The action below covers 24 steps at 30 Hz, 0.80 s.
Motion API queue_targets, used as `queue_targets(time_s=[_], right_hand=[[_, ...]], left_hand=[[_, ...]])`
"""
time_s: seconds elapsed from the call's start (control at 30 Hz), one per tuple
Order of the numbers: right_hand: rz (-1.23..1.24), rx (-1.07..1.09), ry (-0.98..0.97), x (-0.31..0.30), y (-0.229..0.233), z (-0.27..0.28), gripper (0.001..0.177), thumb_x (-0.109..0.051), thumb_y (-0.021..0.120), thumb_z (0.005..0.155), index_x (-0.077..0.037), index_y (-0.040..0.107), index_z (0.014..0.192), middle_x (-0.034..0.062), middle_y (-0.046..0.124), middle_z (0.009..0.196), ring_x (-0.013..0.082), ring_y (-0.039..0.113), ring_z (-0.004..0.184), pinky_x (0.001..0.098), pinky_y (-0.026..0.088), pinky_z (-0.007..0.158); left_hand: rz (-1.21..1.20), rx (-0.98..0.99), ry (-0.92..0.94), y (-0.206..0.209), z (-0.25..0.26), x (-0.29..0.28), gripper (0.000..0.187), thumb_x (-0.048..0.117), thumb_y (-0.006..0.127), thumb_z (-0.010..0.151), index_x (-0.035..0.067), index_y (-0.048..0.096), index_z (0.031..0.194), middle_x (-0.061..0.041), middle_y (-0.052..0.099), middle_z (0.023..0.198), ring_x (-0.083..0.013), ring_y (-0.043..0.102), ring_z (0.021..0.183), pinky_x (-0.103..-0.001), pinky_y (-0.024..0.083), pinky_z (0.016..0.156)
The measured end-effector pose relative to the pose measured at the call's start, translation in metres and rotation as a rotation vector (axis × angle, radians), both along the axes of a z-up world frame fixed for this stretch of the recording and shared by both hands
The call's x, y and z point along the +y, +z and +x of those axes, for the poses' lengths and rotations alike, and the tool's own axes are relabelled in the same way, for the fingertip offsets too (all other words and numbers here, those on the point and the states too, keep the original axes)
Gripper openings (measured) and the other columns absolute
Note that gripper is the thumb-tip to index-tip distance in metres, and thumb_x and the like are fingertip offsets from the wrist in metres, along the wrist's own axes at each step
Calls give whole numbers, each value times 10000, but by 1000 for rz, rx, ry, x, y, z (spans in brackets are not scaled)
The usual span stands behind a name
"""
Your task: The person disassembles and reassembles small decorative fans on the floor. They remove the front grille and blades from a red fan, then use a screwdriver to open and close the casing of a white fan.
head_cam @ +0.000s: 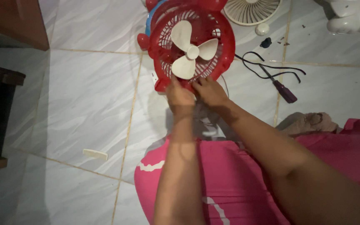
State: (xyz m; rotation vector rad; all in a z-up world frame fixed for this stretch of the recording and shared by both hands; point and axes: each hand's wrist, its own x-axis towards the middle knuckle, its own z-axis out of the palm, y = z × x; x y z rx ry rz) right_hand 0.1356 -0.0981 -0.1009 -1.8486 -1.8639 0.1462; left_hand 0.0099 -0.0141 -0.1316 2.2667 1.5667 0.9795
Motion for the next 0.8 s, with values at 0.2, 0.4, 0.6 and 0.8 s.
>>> queue_targets(time_s=[0.2, 0.4, 0.6, 0.8], right_hand=[[-24, 74, 57, -9, 13, -14, 474, -294, 668, 819, -142, 641, 1267, 156, 633, 1163, 403, 565, 1048, 505, 477, 805], [-43, -164, 49, 1, 7, -32, 358, -319, 636, 845, -191, 667, 1178, 122, 631, 1164, 335, 562, 1096, 484, 445, 843], [-17, -619, 101, 0, 5, -47, 282, -247, 605, 887, -115, 713, 1111, 82, 629, 1130, 281, 561, 1081, 443, 451, 827], [-48, -629, 75, 1, 13, -40, 278, -201, 596, 878, -87, 715, 1102, 85, 628, 1135, 276, 559, 1071, 417, 454, 868]], left_hand=[[-273, 751, -111, 21, 22, -38, 453, 280, 538, 926, 64, 606, 1318, -171, 604, 1390, -341, 516, 1349, -530, 226, 1205], [-424, 739, -183, -12, -5, -17, 439, 300, 547, 944, 97, 629, 1325, -165, 612, 1392, -314, 534, 1333, -499, 261, 1191], [-726, 590, -559, -65, -63, 23, 365, 251, 572, 932, 132, 707, 1250, -151, 683, 1308, -316, 621, 1243, -476, 404, 1086], [-153, 1243, -920, -89, -81, 50, 319, 202, 598, 920, 168, 785, 1175, -138, 755, 1224, -318, 707, 1153, -453, 547, 981]])
